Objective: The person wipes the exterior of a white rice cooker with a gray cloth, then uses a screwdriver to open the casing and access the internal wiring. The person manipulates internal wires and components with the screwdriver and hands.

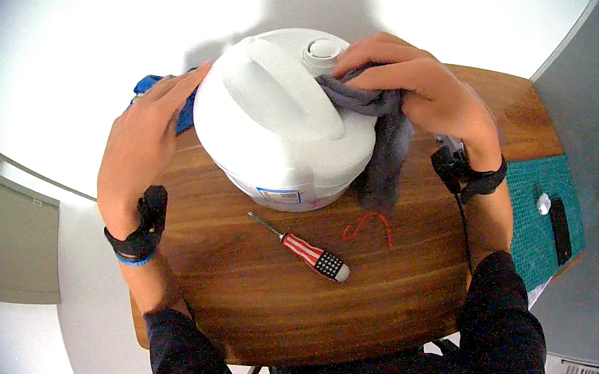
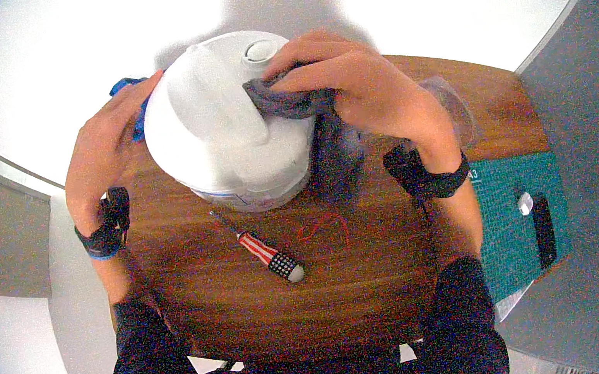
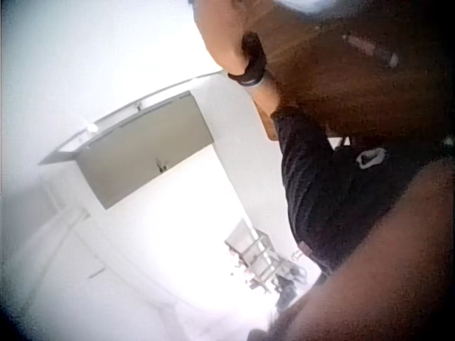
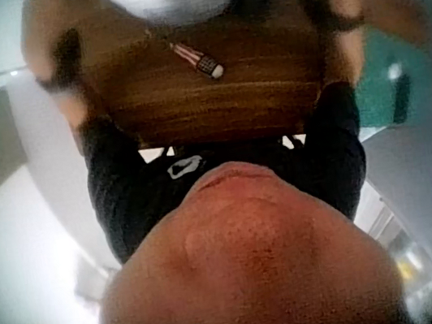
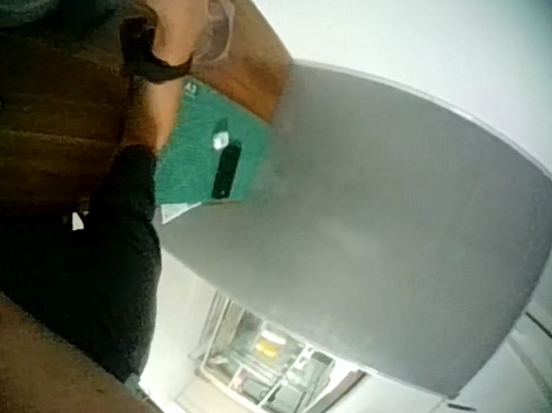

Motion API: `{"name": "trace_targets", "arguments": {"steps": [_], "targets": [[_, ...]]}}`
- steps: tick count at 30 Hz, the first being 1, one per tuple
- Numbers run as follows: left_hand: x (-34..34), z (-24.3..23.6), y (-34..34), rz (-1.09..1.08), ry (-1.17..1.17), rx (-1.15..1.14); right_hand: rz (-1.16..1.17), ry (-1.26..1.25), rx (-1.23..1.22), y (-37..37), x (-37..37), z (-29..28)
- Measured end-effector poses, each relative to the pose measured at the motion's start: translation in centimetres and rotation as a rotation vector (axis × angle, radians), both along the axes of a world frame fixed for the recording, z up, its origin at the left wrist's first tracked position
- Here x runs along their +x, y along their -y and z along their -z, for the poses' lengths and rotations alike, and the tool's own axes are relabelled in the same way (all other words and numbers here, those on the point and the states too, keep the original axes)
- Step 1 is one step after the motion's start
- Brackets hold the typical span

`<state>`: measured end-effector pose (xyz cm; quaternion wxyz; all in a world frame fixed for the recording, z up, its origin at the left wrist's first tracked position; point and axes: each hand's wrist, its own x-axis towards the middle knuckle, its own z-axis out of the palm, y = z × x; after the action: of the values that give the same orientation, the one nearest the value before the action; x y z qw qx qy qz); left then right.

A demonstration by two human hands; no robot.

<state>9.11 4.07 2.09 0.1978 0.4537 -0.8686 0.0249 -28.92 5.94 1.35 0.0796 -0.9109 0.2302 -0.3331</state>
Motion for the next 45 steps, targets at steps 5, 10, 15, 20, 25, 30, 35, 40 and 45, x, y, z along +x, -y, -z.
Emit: {"name": "trace_targets", "arguments": {"steps": [5,10,15,20,25,30,35,40,45], "targets": [[-0.6,-1.1,-0.8,0.348,-0.040,0.040,0.233,-0.023,-0.029,0.0,-0.1,0.6],[-1.8,-1.2,-1.7,0.514,-0.044,0.102,0.342,-0.015,-0.033,-0.4,0.3,0.6],[-1.7,-1.4,-1.6,0.500,-0.023,0.091,0.331,-0.013,-0.028,-0.3,0.1,0.9],[-1.1,-1.1,-0.8,0.516,-0.024,0.115,0.225,-0.043,-0.142,-0.8,0.4,0.4],[-1.7,-1.2,-1.1,0.501,-0.072,0.080,0.139,-0.043,-0.134,-1.1,0.3,0.1],[-1.1,-0.8,-0.7,0.479,-0.033,0.042,0.034,0.017,-0.183,-1.0,0.1,-0.2],[-1.9,-1.4,-1.9,0.414,0.000,-0.115,0.049,0.030,-0.232,-1.4,0.6,-0.5],[-2.8,-1.3,-3.4,0.323,0.136,-0.261,0.212,-0.026,-0.254,-1.2,1.1,0.0],[-2.8,-1.5,-3.7,0.334,0.108,-0.195,0.345,-0.083,-0.090,-1.5,1.8,0.8]]}}
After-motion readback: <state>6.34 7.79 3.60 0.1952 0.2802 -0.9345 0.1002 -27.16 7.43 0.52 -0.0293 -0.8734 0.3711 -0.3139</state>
